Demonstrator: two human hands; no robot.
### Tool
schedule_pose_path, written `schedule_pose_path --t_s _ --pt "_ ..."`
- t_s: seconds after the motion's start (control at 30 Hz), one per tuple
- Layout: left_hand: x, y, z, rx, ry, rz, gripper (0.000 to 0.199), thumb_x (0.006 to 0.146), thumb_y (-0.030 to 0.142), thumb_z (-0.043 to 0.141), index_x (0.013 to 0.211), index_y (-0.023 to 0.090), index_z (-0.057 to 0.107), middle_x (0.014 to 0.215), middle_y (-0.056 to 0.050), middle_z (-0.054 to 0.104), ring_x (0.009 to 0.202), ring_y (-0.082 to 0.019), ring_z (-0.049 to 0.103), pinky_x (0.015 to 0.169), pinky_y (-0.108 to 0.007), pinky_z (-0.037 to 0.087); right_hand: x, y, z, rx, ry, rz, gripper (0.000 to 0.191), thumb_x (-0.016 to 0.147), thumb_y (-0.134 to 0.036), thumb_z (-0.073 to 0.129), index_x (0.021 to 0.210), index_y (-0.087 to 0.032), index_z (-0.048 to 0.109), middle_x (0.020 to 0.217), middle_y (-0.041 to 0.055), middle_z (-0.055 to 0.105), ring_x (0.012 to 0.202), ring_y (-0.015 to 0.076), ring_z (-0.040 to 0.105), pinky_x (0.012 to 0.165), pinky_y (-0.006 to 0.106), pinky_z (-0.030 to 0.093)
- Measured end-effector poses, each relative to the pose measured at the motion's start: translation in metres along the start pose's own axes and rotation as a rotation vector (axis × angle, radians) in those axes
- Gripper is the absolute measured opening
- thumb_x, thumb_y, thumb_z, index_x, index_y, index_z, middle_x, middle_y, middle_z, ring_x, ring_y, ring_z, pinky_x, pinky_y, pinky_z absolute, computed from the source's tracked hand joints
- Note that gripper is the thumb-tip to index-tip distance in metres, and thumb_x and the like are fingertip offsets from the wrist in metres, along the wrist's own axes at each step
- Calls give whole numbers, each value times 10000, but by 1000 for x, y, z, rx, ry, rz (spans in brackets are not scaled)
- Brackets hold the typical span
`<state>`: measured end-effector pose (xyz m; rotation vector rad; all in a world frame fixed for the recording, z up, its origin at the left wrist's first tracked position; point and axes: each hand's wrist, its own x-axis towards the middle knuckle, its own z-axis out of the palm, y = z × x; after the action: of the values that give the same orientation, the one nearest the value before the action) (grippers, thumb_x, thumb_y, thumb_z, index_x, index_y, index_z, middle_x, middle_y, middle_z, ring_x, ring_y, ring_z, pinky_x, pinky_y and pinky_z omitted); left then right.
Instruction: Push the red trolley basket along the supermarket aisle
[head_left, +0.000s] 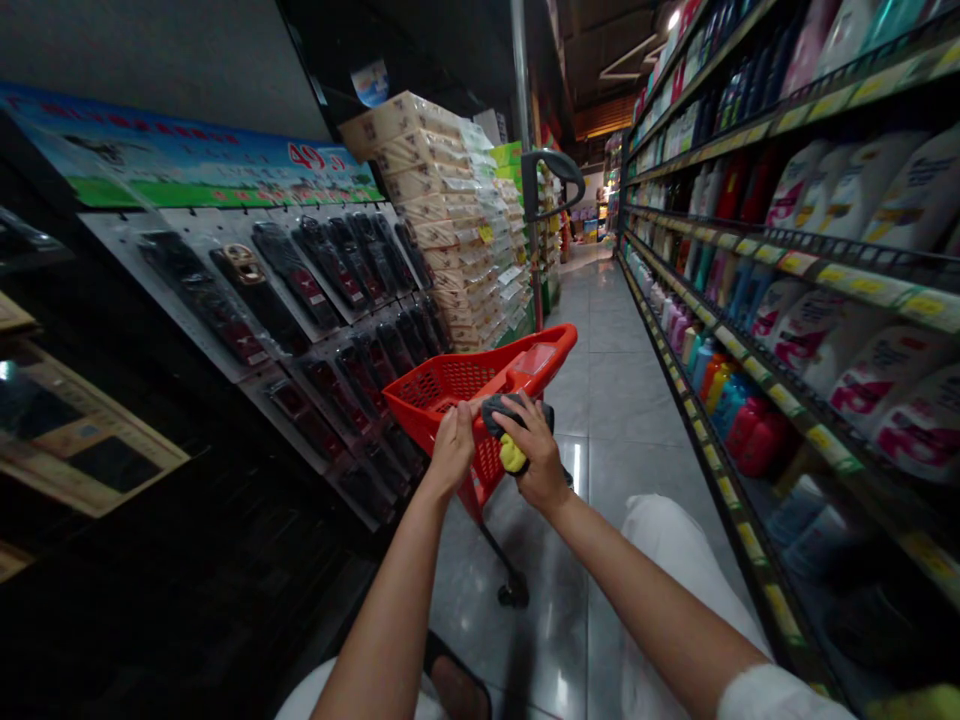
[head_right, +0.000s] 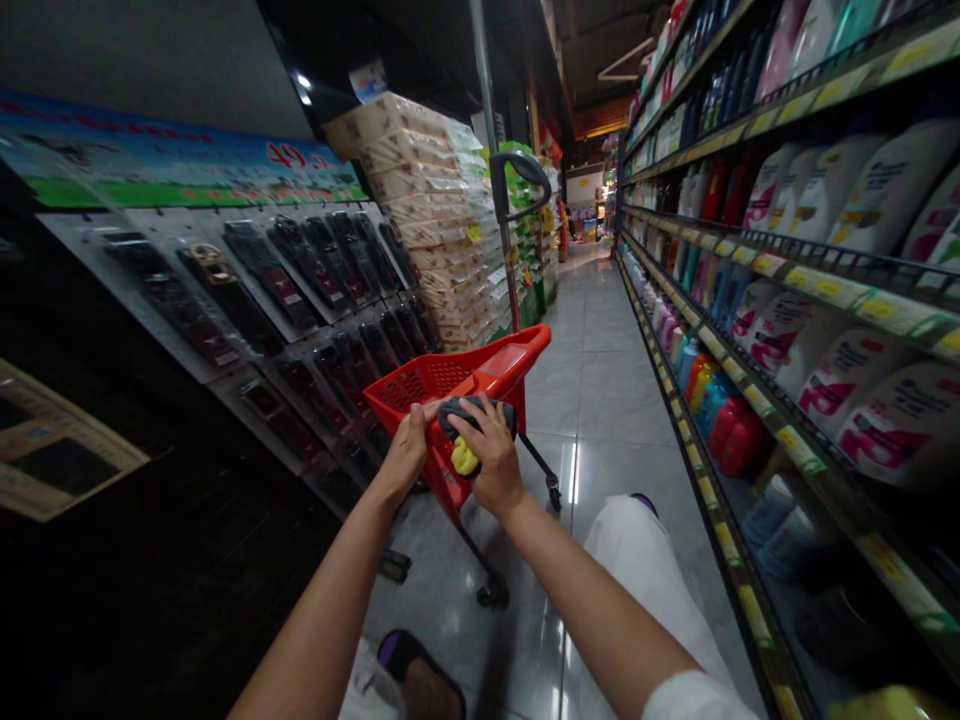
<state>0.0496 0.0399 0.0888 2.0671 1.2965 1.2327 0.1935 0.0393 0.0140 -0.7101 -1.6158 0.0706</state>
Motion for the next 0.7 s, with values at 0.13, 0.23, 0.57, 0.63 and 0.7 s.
schedule_pose_path --t_s 0.13,0.23,0.57,0.63,0.7 --pt "-3 -14 -16 -58 -66 -27 771 981 635 134 1173 175 722 1298 -89 680 1299 -247 554 1188 -436 326 37 27 -38 -151 -208 -7 553 785 -38 485 1279 -236 636 1364 82 619 1401 285 441 1192 589 240" --pt "0 -33 -23 -3 -62 -74 670 994 588 202 1170 189 711 1314 -89 664 1320 -241 529 1201 -461 289 69 37 -49 -275 -273 88 569 722 -15 497 1230 -214 660 1293 106 651 1338 313 487 1143 580 309" --pt "-6 -48 -22 59 -45 17 436 994 457 344 1154 235 684 1237 -55 667 1246 -221 531 1153 -423 332 85 23 -35 -196 -495 -129 203 807 -210 576 965 -202 702 967 78 715 969 256 618 1042 442 395" --pt "-7 -48 -22 31 -69 49 410 962 479 430 1178 238 681 1254 -66 660 1251 -238 531 1138 -426 347 92 37 -36 -201 -425 -111 155 814 -215 568 892 -212 702 952 83 719 1002 264 618 1033 431 405" --pt "-6 -50 -19 40 -72 85 414 941 488 474 1194 231 676 1235 -79 666 1221 -245 545 1116 -431 362 94 43 -37 -238 -384 -93 127 821 -227 571 839 -218 696 940 85 722 1000 265 622 1022 426 414"
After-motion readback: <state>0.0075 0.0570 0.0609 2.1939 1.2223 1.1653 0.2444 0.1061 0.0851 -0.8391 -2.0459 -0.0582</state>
